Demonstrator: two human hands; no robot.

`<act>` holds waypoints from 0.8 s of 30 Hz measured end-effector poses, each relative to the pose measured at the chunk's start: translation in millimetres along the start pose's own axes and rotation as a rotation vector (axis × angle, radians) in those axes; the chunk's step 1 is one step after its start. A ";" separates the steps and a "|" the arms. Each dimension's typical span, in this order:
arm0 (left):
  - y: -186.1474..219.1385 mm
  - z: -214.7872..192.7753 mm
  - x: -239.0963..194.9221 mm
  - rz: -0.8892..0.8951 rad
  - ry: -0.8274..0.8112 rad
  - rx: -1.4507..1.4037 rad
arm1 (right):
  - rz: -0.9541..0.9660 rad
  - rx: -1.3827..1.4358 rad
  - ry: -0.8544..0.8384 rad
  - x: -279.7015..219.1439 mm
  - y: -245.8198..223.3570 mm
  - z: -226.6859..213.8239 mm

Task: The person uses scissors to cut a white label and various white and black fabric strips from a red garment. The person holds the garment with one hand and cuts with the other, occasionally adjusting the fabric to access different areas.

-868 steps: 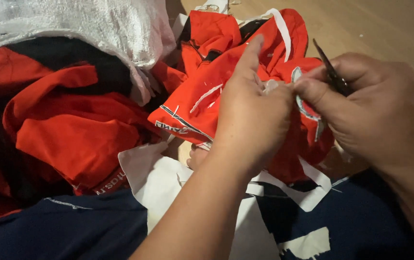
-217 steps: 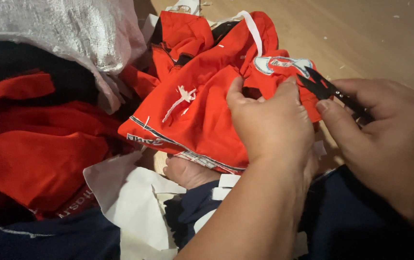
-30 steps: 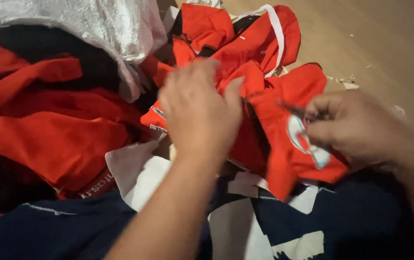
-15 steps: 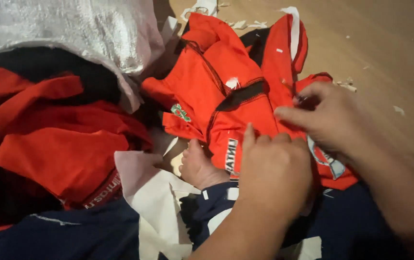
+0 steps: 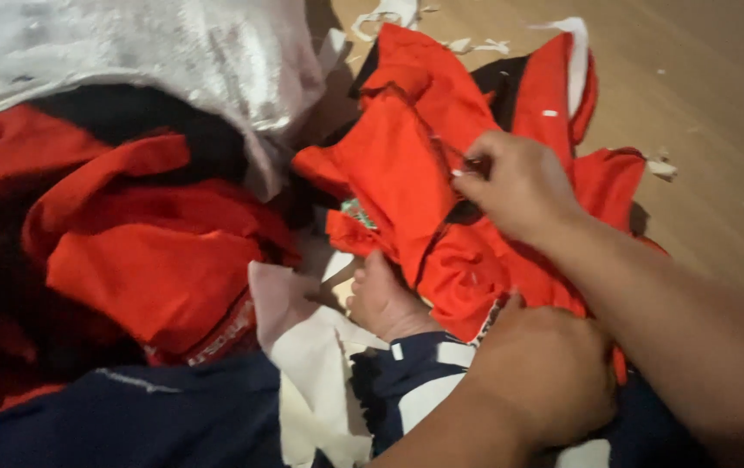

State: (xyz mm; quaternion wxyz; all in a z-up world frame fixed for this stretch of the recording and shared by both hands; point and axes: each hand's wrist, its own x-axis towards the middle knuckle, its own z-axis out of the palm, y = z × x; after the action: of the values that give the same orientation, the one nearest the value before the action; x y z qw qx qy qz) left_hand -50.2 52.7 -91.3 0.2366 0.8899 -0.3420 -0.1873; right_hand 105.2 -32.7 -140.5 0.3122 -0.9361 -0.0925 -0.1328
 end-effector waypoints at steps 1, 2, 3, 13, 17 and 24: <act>-5.0 -5.0 -2.3 -0.012 0.011 -0.005 | -0.013 0.002 -0.010 -1.4 -10.1 -3.3; -9.3 -9.7 -3.2 -0.064 0.124 -0.012 | 0.213 0.121 -0.046 -3.2 -18.0 -8.5; -12.8 -14.3 -3.1 -0.117 0.237 -0.018 | 0.440 0.239 -0.085 -4.9 -24.9 -14.6; -119.4 -31.9 54.4 -0.639 0.925 -0.573 | 0.628 0.486 0.117 -41.8 13.4 -25.7; -94.1 -20.6 54.3 -0.416 0.675 -0.525 | 0.846 0.625 0.249 -30.2 0.8 -42.0; -38.1 23.1 38.1 0.002 0.635 0.086 | 0.803 0.495 0.094 -22.7 -37.3 -58.0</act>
State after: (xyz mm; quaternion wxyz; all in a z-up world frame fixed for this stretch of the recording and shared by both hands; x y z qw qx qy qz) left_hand -15.3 44.4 -137.7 0.2940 0.9127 -0.2596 0.1145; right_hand 63.1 -40.7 -81.9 0.5563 -0.7884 0.2622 -0.0179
